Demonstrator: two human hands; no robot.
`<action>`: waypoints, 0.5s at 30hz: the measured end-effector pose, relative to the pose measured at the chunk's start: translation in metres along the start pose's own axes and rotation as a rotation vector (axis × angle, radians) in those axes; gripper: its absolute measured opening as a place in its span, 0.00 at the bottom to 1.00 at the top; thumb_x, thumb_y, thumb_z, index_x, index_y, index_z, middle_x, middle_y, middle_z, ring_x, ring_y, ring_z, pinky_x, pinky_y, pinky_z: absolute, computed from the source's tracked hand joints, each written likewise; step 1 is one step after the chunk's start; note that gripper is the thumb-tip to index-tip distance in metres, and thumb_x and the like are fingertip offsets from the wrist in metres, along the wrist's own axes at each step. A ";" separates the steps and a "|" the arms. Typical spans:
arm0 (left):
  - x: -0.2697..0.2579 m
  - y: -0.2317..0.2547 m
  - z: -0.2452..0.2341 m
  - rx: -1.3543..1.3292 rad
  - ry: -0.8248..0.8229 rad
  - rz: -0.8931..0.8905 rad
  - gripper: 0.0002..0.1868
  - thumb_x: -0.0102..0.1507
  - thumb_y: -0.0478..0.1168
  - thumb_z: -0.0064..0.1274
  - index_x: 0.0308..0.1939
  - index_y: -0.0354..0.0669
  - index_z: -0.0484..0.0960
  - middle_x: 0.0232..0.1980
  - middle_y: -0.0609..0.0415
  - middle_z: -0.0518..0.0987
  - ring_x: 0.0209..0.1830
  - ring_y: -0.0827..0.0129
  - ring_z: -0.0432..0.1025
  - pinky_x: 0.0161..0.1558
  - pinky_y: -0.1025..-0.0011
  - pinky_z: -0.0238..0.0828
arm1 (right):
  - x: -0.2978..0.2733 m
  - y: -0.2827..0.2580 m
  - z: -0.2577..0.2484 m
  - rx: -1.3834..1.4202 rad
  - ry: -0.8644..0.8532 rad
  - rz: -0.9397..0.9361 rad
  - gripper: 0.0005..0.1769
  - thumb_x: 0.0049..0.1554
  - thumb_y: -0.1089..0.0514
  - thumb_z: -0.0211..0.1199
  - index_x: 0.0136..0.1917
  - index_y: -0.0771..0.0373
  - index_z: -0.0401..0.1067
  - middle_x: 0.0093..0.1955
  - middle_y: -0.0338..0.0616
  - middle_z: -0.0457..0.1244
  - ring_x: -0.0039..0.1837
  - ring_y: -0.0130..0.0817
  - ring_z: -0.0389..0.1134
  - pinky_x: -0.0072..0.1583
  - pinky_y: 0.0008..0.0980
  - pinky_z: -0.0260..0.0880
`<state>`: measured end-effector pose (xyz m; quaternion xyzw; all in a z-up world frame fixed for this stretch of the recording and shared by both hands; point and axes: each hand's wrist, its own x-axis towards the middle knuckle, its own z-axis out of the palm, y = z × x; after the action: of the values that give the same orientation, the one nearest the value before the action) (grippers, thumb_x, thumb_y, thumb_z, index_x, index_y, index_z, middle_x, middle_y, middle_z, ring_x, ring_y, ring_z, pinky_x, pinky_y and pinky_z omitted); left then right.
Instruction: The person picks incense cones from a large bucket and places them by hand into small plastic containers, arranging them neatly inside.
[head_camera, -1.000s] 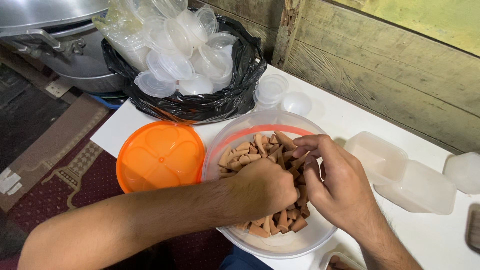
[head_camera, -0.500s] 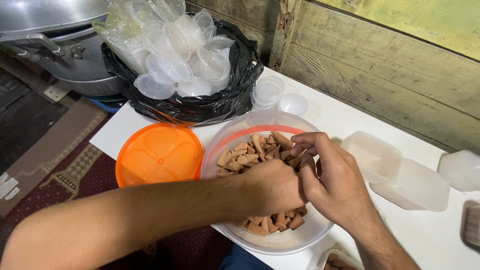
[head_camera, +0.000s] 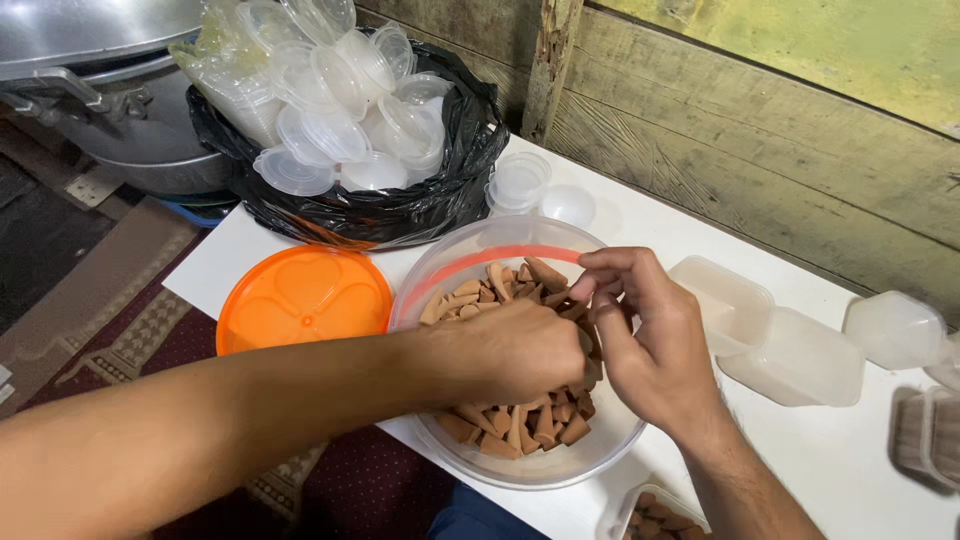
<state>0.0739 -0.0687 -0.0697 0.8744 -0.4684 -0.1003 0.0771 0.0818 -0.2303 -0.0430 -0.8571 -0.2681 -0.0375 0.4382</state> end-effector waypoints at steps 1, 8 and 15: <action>-0.012 0.001 -0.010 -0.045 0.008 -0.021 0.06 0.57 0.33 0.52 0.36 0.48 0.78 0.35 0.56 0.77 0.33 0.60 0.76 0.25 0.60 0.73 | -0.001 0.008 0.001 0.204 0.062 -0.019 0.20 0.54 0.72 0.48 0.58 0.64 0.69 0.43 0.42 0.70 0.42 0.31 0.68 0.43 0.28 0.68; -0.054 0.024 -0.031 -0.277 0.245 -0.108 0.04 0.61 0.43 0.61 0.37 0.54 0.81 0.32 0.61 0.76 0.34 0.57 0.77 0.33 0.60 0.75 | -0.015 0.024 -0.006 0.654 0.319 -0.105 0.16 0.53 0.70 0.53 0.56 0.72 0.66 0.43 0.56 0.67 0.46 0.35 0.67 0.46 0.27 0.67; -0.058 0.098 -0.048 -0.276 0.676 0.135 0.01 0.69 0.39 0.58 0.42 0.50 0.82 0.30 0.59 0.67 0.25 0.63 0.66 0.28 0.65 0.61 | -0.127 0.005 -0.035 0.594 0.309 0.060 0.11 0.59 0.68 0.54 0.56 0.70 0.67 0.49 0.53 0.66 0.52 0.39 0.70 0.50 0.29 0.70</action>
<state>-0.0240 -0.0726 0.0053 0.8068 -0.4550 0.1370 0.3512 -0.0177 -0.3143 -0.0631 -0.6837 -0.1725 -0.0742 0.7052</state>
